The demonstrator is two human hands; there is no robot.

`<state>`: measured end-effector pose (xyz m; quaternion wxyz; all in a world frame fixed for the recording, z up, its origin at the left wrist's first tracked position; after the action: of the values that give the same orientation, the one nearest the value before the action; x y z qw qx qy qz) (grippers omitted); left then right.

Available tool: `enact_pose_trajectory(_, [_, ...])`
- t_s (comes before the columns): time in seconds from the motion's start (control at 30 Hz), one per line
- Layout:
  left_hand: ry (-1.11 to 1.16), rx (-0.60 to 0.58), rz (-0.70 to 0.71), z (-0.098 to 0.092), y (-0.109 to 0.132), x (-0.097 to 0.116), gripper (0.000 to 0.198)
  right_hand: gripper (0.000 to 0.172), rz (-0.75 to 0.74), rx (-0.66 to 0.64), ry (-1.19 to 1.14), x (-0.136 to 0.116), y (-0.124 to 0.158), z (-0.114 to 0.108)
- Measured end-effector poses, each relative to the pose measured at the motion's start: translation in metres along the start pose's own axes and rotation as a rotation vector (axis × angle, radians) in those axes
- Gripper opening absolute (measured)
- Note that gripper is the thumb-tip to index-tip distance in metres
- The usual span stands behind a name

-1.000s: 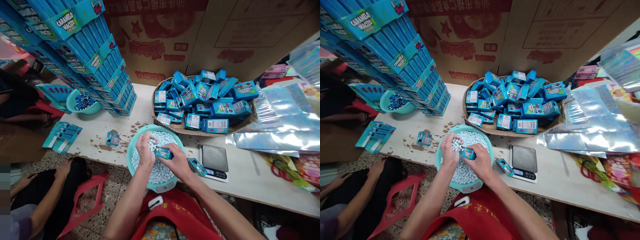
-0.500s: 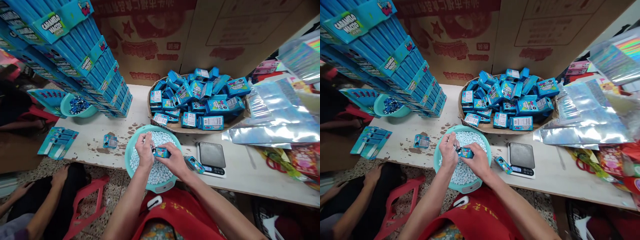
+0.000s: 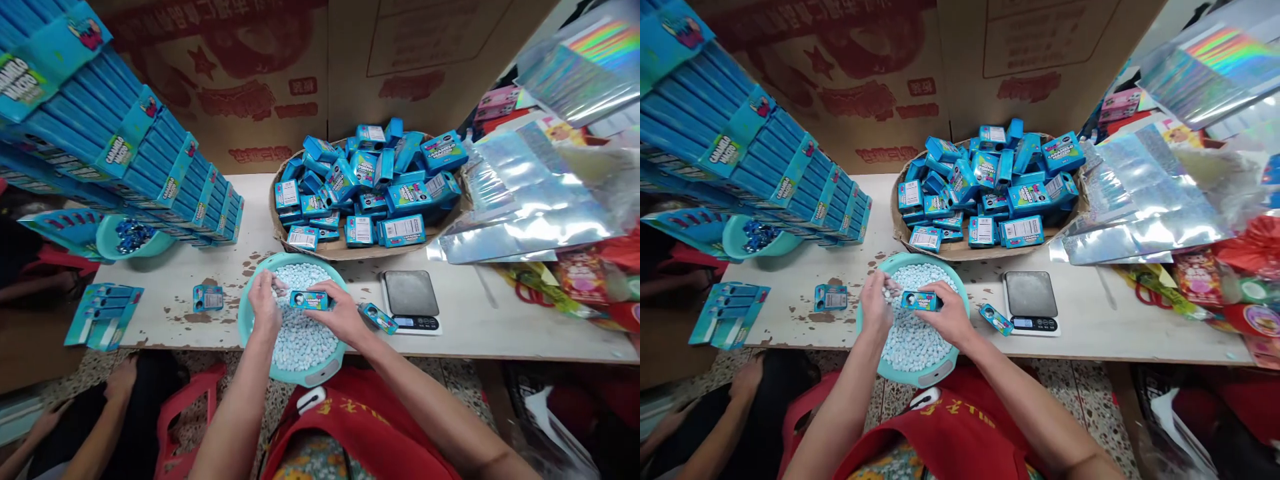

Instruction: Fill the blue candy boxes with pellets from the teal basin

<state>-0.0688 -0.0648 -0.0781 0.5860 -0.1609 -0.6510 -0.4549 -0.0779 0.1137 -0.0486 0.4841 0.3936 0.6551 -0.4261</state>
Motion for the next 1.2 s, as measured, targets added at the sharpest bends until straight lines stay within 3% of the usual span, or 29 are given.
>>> enact_pose_trajectory(0.1, [-0.349,0.024,0.025,-0.015,-0.014,-0.022,0.037,0.032,0.003,-0.012,-0.045,0.003,0.000,-0.010])
enact_pose_trajectory(0.2, [-0.515,0.019,0.184,-0.008,-0.025,-0.008,0.042,0.037,0.038,0.065,-0.068,-0.001,0.009,-0.043])
enact_pose_trajectory(0.27, [-0.662,-0.016,0.331,0.020,-0.033,0.013,0.045,0.040,0.102,0.230,0.015,0.002,0.022,-0.082])
enact_pose_trajectory(0.33, [-0.926,-0.072,0.501,0.062,-0.046,0.032,0.052,0.044,0.173,0.438,0.159,0.015,0.039,-0.126])
enact_pose_trajectory(0.4, [-1.275,-0.134,0.572,0.108,-0.066,0.035,0.063,0.048,0.226,0.610,0.298,0.037,0.055,-0.164])
enact_pose_trajectory(0.47, [-1.596,-0.186,0.437,0.140,-0.093,0.021,0.080,0.051,0.246,0.716,0.392,0.065,0.068,-0.191])
enact_pose_trajectory(0.57, [-1.828,-0.228,0.148,0.160,-0.127,-0.005,0.101,0.053,0.271,0.761,0.433,0.104,0.080,-0.211])
enact_pose_trajectory(0.67, [-1.786,-0.219,0.103,0.161,-0.141,-0.010,0.106,0.055,0.256,0.716,0.489,0.111,0.084,-0.208])
enact_pose_trajectory(0.77, [-1.603,-0.247,0.078,0.149,-0.137,0.005,0.090,0.059,0.076,0.720,0.670,0.075,0.081,-0.192])
enact_pose_trajectory(0.83, [-1.343,-0.370,0.081,0.142,-0.118,0.022,0.076,0.058,-0.035,0.732,0.690,0.043,0.072,-0.176])
enact_pose_trajectory(0.93, [-0.936,-0.630,0.223,0.132,-0.057,0.053,0.072,0.051,-0.001,0.582,0.315,0.018,0.043,-0.145])
enact_pose_trajectory(1.0, [-0.901,-0.740,0.405,0.121,-0.004,0.068,0.081,0.050,0.171,0.322,-0.102,0.019,0.017,-0.112])
enact_pose_trajectory(1.1, [-0.943,-0.930,0.565,0.094,0.063,0.063,0.083,0.051,0.453,-0.053,-0.557,0.025,-0.003,-0.060])
enact_pose_trajectory(1.17, [-0.883,-0.869,0.536,0.062,0.072,0.050,0.086,0.047,0.524,-0.129,-0.658,0.030,-0.004,-0.042])
enact_pose_trajectory(1.2, [-0.839,-0.747,0.499,0.042,0.066,0.041,0.084,0.047,0.518,-0.124,-0.663,0.033,-0.002,-0.038])
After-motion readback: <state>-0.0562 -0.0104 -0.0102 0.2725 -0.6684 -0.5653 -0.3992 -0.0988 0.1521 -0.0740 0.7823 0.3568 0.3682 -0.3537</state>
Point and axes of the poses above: each hand's wrist, its own y-axis away from the middle knuckle, its own z-axis out of the palm, x = y × z, the point moved 5 cm from there along -y, towards the middle knuckle, and after that the axes turned 7 degrees about -z, right-handed, at the moved point
